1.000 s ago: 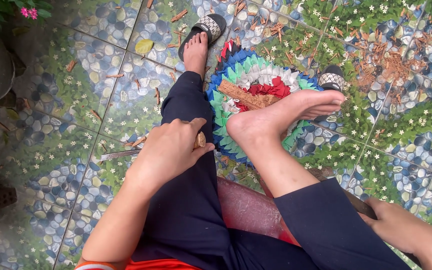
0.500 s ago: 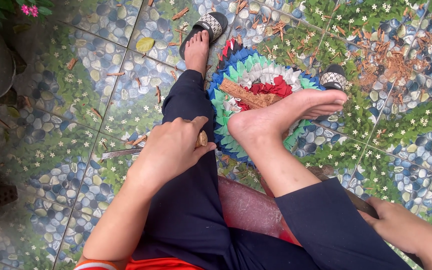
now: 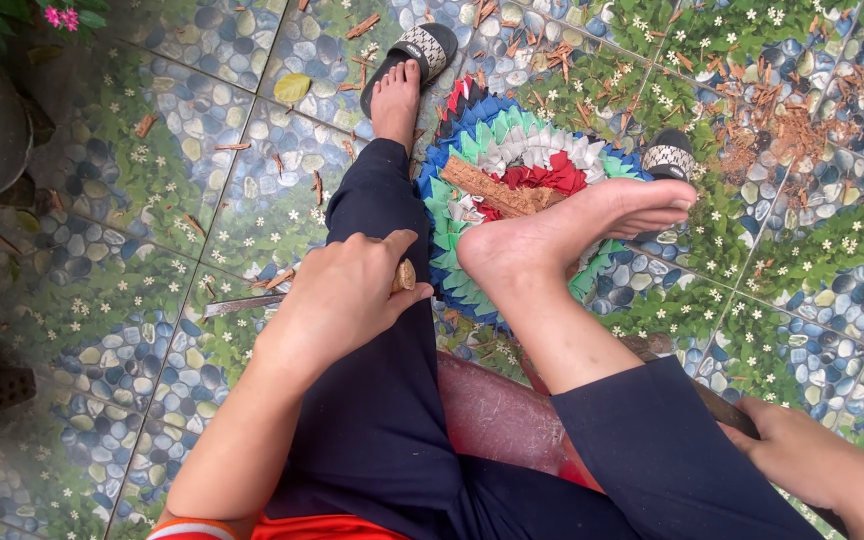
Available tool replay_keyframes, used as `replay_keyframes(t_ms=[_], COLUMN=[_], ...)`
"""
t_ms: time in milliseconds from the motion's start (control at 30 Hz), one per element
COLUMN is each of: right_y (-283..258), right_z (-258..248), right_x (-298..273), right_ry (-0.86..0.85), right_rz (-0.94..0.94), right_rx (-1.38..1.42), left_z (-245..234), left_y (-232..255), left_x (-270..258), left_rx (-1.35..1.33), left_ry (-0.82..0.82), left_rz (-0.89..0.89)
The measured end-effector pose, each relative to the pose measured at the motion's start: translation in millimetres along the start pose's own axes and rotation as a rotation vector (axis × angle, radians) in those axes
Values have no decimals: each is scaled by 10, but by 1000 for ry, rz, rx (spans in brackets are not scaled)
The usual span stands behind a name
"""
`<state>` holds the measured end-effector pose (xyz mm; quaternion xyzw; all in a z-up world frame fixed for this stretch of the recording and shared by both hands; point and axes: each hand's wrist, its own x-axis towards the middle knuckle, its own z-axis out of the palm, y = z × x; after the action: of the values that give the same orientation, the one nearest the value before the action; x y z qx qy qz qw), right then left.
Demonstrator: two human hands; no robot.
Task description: Carving a small wooden object using a hammer, chisel, and knife while seated in a workshop area.
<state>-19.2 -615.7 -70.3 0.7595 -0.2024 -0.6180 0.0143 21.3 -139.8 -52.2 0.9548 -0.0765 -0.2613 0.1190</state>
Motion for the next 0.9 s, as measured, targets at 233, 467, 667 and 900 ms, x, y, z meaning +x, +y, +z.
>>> replay_keyframes(t_ms=[233, 467, 667, 900], right_y=[22, -14, 3, 49], right_z=[8, -6, -2, 12], right_x=[-2, -29, -2, 64], right_ry=[5, 9, 8, 2], right_rz=[-16, 6, 5, -6], right_rx=[-12, -13, 11, 1], left_z=[-1, -11, 9, -13], left_y=[-7, 1, -8, -5], left_x=[3, 2, 4, 1], left_rx=[-14, -15, -9, -19], left_ry=[1, -3, 14, 16], left_rz=[5, 3, 5, 12])
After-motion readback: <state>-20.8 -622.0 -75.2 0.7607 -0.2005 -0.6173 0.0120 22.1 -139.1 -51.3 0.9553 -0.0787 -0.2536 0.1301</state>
